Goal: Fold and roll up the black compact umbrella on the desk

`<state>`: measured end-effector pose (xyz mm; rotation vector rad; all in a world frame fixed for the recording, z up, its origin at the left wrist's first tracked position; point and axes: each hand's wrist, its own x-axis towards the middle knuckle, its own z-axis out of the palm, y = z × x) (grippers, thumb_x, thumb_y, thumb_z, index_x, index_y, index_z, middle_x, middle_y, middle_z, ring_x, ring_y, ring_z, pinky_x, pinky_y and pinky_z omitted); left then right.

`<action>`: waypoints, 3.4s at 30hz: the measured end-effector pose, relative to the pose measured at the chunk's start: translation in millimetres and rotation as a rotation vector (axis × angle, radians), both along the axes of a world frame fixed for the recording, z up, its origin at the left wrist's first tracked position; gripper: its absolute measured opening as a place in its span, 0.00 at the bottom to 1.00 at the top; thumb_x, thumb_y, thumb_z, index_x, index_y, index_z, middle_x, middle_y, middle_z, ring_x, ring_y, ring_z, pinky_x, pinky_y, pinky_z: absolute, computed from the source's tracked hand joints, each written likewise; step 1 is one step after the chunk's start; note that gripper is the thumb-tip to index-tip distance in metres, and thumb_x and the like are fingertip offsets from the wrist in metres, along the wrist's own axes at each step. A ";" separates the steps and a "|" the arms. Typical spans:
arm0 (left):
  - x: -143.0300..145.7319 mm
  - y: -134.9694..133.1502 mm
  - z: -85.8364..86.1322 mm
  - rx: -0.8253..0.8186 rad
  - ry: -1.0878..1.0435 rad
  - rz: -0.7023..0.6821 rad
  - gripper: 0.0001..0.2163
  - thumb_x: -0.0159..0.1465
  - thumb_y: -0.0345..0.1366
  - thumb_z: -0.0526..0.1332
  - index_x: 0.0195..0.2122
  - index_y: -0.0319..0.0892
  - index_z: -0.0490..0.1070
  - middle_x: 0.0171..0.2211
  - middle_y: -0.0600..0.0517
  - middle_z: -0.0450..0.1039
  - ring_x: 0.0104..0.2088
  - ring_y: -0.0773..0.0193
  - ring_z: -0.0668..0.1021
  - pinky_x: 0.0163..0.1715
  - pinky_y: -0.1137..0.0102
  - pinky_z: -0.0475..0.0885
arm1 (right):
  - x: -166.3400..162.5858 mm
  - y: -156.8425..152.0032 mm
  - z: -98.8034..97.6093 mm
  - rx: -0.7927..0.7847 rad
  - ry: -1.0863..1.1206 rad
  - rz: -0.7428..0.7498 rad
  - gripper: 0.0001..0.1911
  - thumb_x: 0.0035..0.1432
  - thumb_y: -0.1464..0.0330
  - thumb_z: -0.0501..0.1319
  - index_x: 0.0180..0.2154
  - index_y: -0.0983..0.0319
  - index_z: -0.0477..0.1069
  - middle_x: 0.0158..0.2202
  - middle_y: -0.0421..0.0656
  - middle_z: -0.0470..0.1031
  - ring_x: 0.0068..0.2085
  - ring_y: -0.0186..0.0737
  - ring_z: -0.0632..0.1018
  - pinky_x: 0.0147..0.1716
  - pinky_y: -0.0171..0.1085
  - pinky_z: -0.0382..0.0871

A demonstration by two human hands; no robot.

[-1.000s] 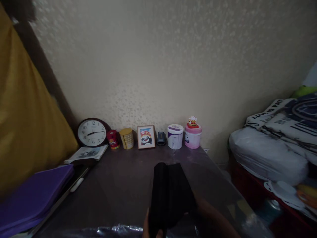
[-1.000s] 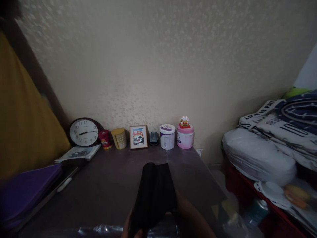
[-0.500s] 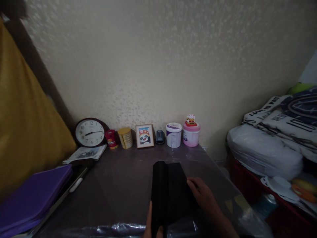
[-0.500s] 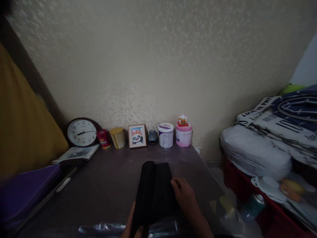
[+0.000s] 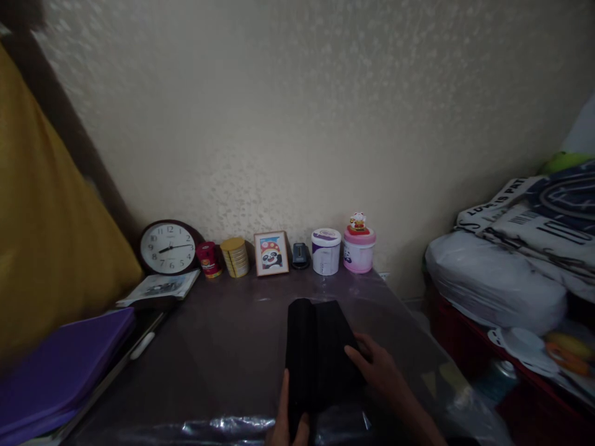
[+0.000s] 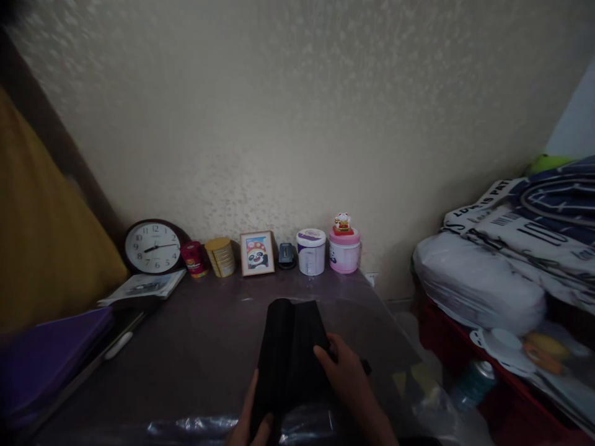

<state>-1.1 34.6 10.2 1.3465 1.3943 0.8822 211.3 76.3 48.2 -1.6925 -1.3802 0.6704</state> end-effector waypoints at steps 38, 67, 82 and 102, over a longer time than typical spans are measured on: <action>-45.7 23.2 12.0 0.002 0.165 -0.285 0.14 0.55 0.45 0.56 0.34 0.41 0.73 0.33 0.49 0.77 0.37 0.60 0.76 0.40 0.73 0.68 | -133.0 8.9 1.4 0.050 -0.528 0.423 0.10 0.55 0.67 0.53 0.34 0.59 0.73 0.37 0.43 0.75 0.45 0.44 0.69 0.47 0.43 0.56; -1.0 182.9 -12.0 0.513 0.431 -0.279 0.21 0.66 0.43 0.42 0.59 0.47 0.54 0.63 0.51 0.50 0.62 0.63 0.53 0.61 0.58 0.48 | -124.6 -2.5 -25.6 0.212 -0.426 0.551 0.06 0.53 0.69 0.59 0.26 0.59 0.74 0.27 0.37 0.75 0.39 0.35 0.67 0.44 0.37 0.52; -26.2 72.7 -5.7 0.257 0.041 -0.375 0.21 0.65 0.47 0.42 0.56 0.48 0.59 0.63 0.55 0.47 0.63 0.62 0.50 0.62 0.56 0.46 | -117.9 -6.9 -18.7 0.288 -0.261 0.625 0.08 0.51 0.72 0.59 0.33 0.58 0.75 0.33 0.39 0.77 0.44 0.38 0.70 0.49 0.38 0.55; -24.5 32.8 -30.0 0.511 0.391 -0.332 0.33 0.63 0.41 0.51 0.63 0.50 0.29 0.65 0.49 0.33 0.63 0.55 0.48 0.59 0.54 0.54 | 7.1 14.4 -19.2 0.090 0.125 -0.054 0.19 0.51 0.58 0.56 0.41 0.62 0.70 0.40 0.46 0.76 0.43 0.45 0.75 0.42 0.40 0.68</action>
